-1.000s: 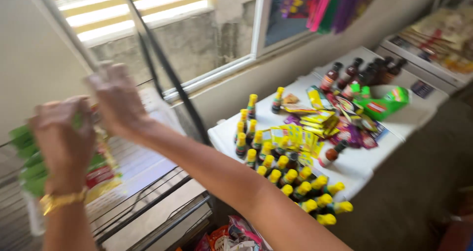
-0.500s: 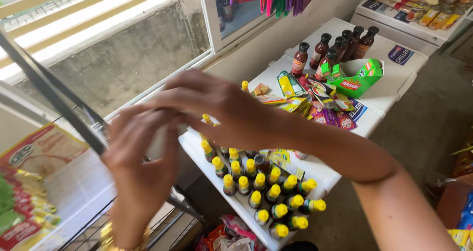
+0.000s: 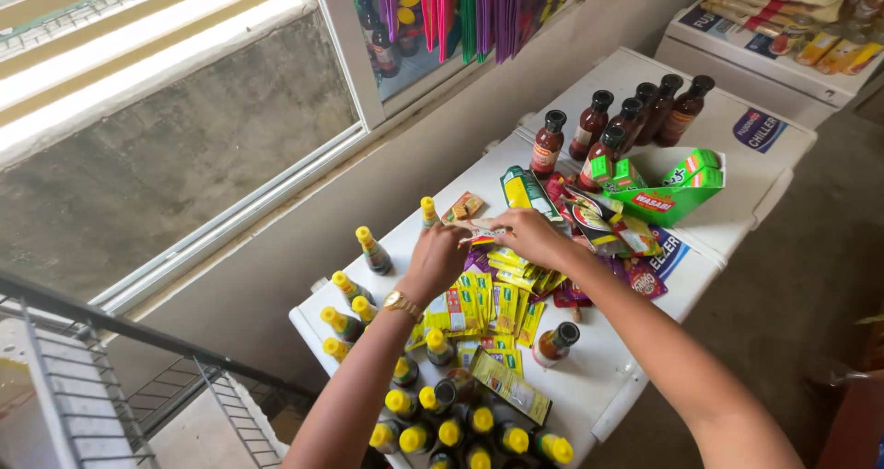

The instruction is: The person is stocking and organizing various packets of spices and condiment bottles from a table onto a wire shelf.

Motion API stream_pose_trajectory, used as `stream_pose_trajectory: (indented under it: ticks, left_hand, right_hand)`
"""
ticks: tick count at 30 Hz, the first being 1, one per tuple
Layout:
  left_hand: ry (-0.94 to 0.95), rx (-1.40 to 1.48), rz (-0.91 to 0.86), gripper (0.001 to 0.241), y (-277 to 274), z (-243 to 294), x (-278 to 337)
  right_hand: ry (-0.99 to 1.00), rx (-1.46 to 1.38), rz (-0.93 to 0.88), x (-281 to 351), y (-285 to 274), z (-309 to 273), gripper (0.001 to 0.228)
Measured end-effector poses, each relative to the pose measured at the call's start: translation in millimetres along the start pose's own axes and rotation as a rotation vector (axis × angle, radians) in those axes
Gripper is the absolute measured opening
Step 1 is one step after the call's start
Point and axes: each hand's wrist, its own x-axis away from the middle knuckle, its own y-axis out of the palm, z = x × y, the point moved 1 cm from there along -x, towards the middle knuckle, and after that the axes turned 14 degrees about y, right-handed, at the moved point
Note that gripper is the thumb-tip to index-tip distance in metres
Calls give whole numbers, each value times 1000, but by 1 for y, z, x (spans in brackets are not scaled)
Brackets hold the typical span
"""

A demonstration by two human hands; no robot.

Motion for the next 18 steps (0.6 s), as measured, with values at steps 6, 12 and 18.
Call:
stream_pose_trajectory:
  ticks: [6, 12, 18]
  left_hand:
    - [75, -235, -119, 37, 89, -69, -2]
    - [68, -238, -86, 19, 140, -112, 3]
    - [-118, 41, 78, 14, 39, -35, -27]
  right_hand:
    - [-115, 83, -9, -40, 72, 76, 57]
    - [218, 194, -221, -38, 67, 57, 35]
    - [-15, -111, 165, -30, -3, 45, 21]
